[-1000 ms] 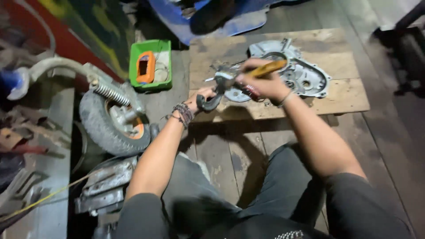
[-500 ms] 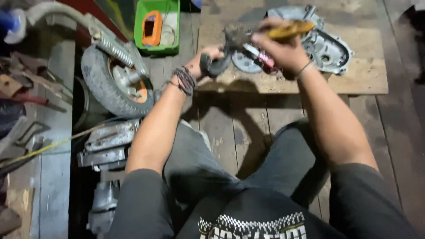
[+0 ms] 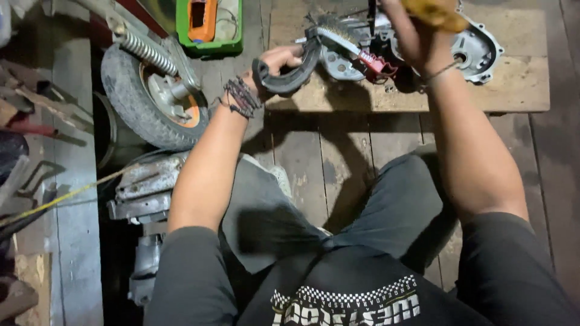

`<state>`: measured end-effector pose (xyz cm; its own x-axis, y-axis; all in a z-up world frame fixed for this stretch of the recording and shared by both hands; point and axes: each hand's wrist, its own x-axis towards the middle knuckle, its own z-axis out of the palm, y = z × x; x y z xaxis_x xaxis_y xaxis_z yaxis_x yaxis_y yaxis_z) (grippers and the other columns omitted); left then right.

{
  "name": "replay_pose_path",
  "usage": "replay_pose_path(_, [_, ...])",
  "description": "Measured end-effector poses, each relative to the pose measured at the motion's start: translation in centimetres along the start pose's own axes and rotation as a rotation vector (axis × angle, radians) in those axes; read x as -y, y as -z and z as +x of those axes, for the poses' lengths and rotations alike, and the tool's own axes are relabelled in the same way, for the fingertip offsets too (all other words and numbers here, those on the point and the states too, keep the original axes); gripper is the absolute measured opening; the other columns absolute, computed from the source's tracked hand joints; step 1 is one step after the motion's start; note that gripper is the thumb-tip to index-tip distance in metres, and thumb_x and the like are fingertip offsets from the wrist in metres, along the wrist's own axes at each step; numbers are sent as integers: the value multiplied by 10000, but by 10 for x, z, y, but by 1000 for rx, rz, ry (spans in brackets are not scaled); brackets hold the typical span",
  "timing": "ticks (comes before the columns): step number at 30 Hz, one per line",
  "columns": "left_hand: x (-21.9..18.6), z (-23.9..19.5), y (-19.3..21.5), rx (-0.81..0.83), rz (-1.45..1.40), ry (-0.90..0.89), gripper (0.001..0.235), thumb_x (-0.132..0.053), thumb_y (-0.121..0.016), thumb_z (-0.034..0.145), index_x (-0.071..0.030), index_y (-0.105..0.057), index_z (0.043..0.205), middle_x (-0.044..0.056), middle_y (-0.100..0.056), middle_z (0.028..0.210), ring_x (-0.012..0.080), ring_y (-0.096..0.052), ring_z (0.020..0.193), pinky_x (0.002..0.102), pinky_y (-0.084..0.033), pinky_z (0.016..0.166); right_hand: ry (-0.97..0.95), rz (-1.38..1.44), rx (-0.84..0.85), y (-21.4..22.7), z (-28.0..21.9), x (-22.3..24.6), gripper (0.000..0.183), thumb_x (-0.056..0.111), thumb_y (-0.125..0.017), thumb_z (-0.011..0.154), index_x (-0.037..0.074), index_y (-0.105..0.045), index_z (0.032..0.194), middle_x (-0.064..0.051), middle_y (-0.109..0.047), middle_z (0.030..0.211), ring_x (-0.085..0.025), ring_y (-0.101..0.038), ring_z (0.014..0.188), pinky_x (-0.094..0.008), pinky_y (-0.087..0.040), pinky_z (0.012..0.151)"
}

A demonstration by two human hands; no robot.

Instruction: Cleaning a motorcycle engine casing with a brush and inspecting brake shoe components.

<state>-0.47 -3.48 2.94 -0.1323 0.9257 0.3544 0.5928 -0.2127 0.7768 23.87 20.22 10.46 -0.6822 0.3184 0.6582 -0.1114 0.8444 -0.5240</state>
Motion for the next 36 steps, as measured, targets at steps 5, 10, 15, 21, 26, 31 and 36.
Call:
replay_pose_path(5, [-2,2,-2,-115,-838,550,421,-11,-525,891,40,-667,1285,82,-706,1105,133,-661,919,213,-517,831,103,438,134,2,25,59,113,-26,-691,1060,-121,-638,1088,-214,-669,998,-272,-604,795,-367,-523,758])
replay_pose_path(10, [20,3,-11,42,-1103,725,445,-94,-535,913,22,-630,1332,84,-710,1052,132,-676,824,223,-551,739,116,369,181,-9,15,19,150,-60,-741,1078,-152,-673,1174,-253,-721,1023,-303,-674,824,-372,-568,766])
replay_pose_path(15, [-14,3,-3,-67,-838,784,323,-28,-584,871,-12,-753,1146,5,-725,900,52,-613,705,171,-445,583,100,232,32,12,23,46,126,-86,-720,1066,-175,-687,1150,-269,-705,1044,-335,-621,847,-406,-513,808])
replay_pose_path(21, [93,8,-18,187,-1466,671,516,65,-462,931,31,-474,1446,187,-669,1138,295,-724,891,376,-651,824,172,375,169,-3,27,45,130,-75,-748,1022,-161,-698,1105,-266,-730,1017,-289,-635,770,-359,-526,708])
replay_pose_path(26, [-26,4,11,-48,-967,519,372,41,-532,924,42,-633,1282,106,-704,1069,149,-684,784,212,-547,675,58,124,31,9,15,30,170,46,-680,1201,-109,-675,1132,-226,-691,1012,-313,-616,796,-392,-516,735])
replay_pose_path(31, [-34,11,15,79,-1337,640,406,-78,-409,918,5,-603,1265,141,-687,839,169,-624,586,218,-443,434,278,165,118,19,33,89,142,-67,-761,1065,-173,-728,1153,-261,-753,1010,-327,-679,803,-386,-532,765])
replay_pose_path(36, [-47,14,17,96,-1372,611,391,-46,-370,924,-1,-568,1258,145,-650,806,171,-585,575,213,-440,436,291,157,37,12,30,93,297,-54,-716,1060,-183,-602,1302,-292,-669,1097,-368,-592,865,-430,-507,809])
